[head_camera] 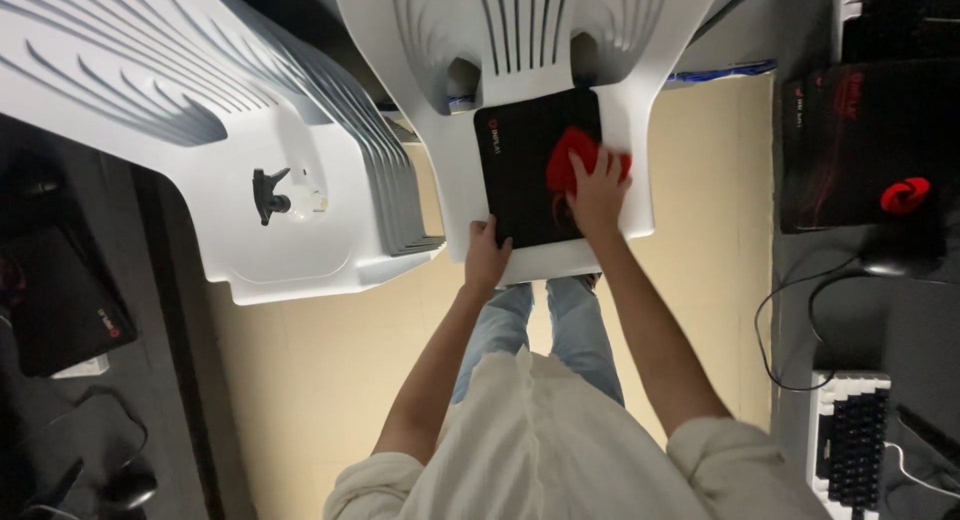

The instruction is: The person wipes a black mousepad with a red cloth, sprays it with a cleaning solution, and continues wiping. They then pick up a second mousepad from a desk and wipe it as well.

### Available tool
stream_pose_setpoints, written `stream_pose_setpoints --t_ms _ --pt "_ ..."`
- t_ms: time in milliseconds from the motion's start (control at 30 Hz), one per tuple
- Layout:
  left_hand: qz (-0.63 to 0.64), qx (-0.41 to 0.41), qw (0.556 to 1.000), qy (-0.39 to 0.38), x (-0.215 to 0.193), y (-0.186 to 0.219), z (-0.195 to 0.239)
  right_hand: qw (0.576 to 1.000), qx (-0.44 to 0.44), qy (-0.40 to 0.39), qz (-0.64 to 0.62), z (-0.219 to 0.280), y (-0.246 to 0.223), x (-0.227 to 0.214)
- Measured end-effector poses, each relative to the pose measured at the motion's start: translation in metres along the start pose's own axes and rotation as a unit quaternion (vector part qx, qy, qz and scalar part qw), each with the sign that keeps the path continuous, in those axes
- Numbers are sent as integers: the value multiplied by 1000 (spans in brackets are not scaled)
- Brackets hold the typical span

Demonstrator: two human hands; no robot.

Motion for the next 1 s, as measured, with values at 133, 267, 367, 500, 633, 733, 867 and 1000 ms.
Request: stream_pose_setpoints --t_ms 133,267,367,500,633,733,867,1000 --pt "-44 58 996 44 6 26 3 994 50 -83 -56 48 1 -15" --pt "-83 41 994 55 21 26 -6 979 97 -147 -103 65 14 -29" --pt "-29 61 990 120 31 7 -25 963 100 -171 -184 59 36 -28" --pt "30 18 993 110 17 -3 -47 923 45 -173 -340 51 57 -18" --pt "-52 -109 992 33 -9 28 -45 928 -5 -169 -332 50 62 -19" --pt "-10 -162 987 12 7 -1 -63 913 3 -212 -348 51 68 -20" --pt "252 -76 964 -44 15 11 -68 858 6 -225 -461 61 83 -32" --pt "511 -111 830 -195 8 105 -45 647 57 -267 -711 80 124 -14"
Point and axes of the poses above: each hand's wrist, its own z-axis away from the middle knuckle, its own x-axis out of the palm, y = z × x, the point moved 2 cm from there along -z, towards the middle knuckle, and after that the axes turned 14 degrees about -y, right-handed, at the moved point
